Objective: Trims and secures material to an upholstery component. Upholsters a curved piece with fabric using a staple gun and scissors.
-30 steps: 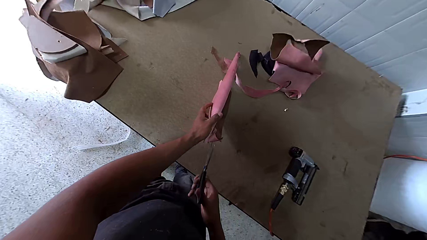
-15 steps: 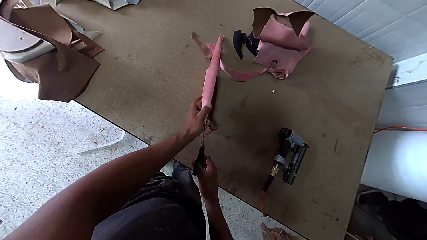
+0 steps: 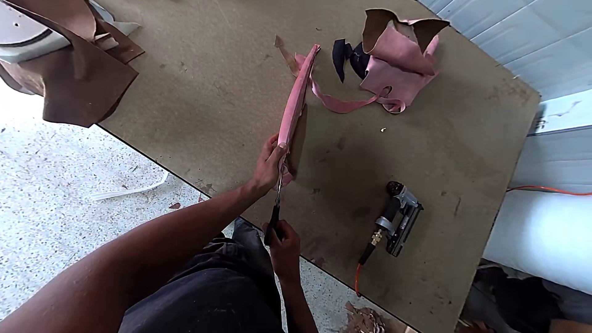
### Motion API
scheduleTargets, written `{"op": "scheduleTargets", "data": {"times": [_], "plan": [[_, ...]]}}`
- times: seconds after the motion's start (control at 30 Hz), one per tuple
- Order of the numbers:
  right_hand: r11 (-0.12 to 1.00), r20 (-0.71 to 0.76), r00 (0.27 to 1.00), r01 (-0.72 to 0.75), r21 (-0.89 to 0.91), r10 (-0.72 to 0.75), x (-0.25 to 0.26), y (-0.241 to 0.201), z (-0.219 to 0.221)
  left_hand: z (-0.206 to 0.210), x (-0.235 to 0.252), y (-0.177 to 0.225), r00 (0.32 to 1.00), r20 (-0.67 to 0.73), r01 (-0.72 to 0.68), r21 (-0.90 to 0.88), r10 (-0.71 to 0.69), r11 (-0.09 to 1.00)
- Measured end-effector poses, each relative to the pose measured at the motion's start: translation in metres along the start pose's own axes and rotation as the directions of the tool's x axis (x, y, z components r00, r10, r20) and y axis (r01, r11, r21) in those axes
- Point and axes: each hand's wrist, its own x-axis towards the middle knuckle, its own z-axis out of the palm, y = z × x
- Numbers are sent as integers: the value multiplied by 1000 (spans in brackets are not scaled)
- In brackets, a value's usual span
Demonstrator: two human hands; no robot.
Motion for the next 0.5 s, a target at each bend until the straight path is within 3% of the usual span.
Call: {"op": "scheduleTargets", "data": {"times": [0.33, 0.5], "plan": [[986, -109, 992, -77, -145, 61, 10, -15, 21, -22, -14, -5, 998, -1, 59, 1, -59, 998], [995, -100, 994, -52, -82, 44, -1, -14, 38, -38, -20, -3, 1000, 17, 27, -29, -26, 999]]}}
